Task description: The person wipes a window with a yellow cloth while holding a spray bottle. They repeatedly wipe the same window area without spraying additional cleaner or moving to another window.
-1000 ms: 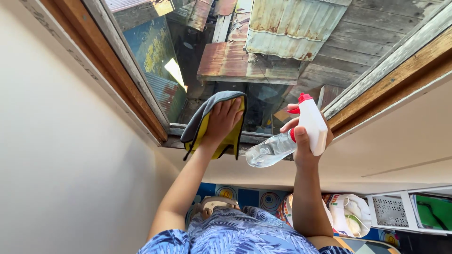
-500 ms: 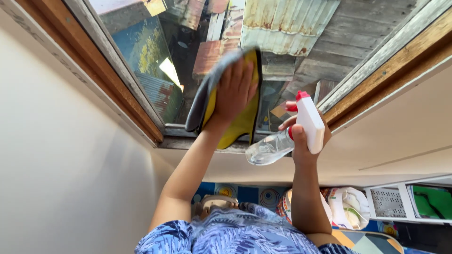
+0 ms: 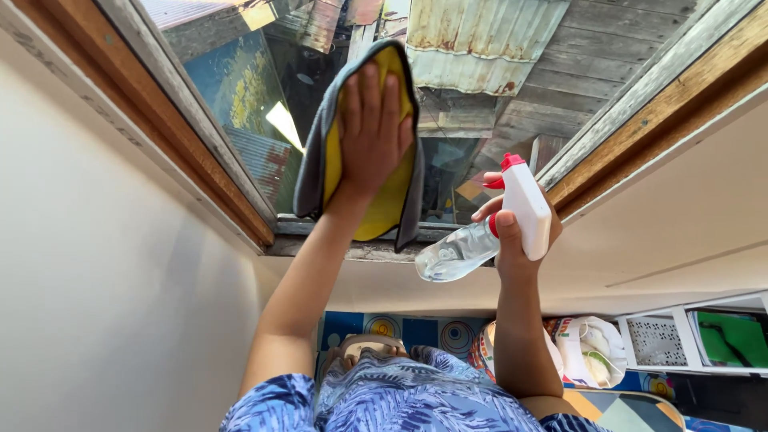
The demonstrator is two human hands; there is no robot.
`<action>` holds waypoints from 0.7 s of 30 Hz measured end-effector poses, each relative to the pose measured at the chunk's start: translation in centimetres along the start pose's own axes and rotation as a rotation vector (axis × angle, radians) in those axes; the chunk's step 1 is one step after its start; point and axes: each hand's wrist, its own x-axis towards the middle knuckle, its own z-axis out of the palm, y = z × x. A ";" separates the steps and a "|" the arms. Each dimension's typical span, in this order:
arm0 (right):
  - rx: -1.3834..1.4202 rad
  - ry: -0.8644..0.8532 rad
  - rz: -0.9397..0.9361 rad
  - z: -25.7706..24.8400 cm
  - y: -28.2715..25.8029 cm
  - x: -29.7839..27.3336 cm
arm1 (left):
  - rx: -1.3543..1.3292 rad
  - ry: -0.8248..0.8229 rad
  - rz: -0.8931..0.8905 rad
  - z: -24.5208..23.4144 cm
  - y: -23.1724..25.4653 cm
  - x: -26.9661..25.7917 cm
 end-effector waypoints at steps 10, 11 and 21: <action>0.038 -0.009 0.026 0.6 1.2 -1.4 | -0.156 -0.256 0.339 2.6 -2.2 -18.7; 0.032 -0.011 0.024 0.6 1.0 -1.3 | -0.279 -0.267 0.268 3.5 -4.6 -20.1; -0.051 0.023 0.099 0.9 -0.4 -1.1 | 0.133 -0.153 -0.434 -1.5 -5.7 -2.4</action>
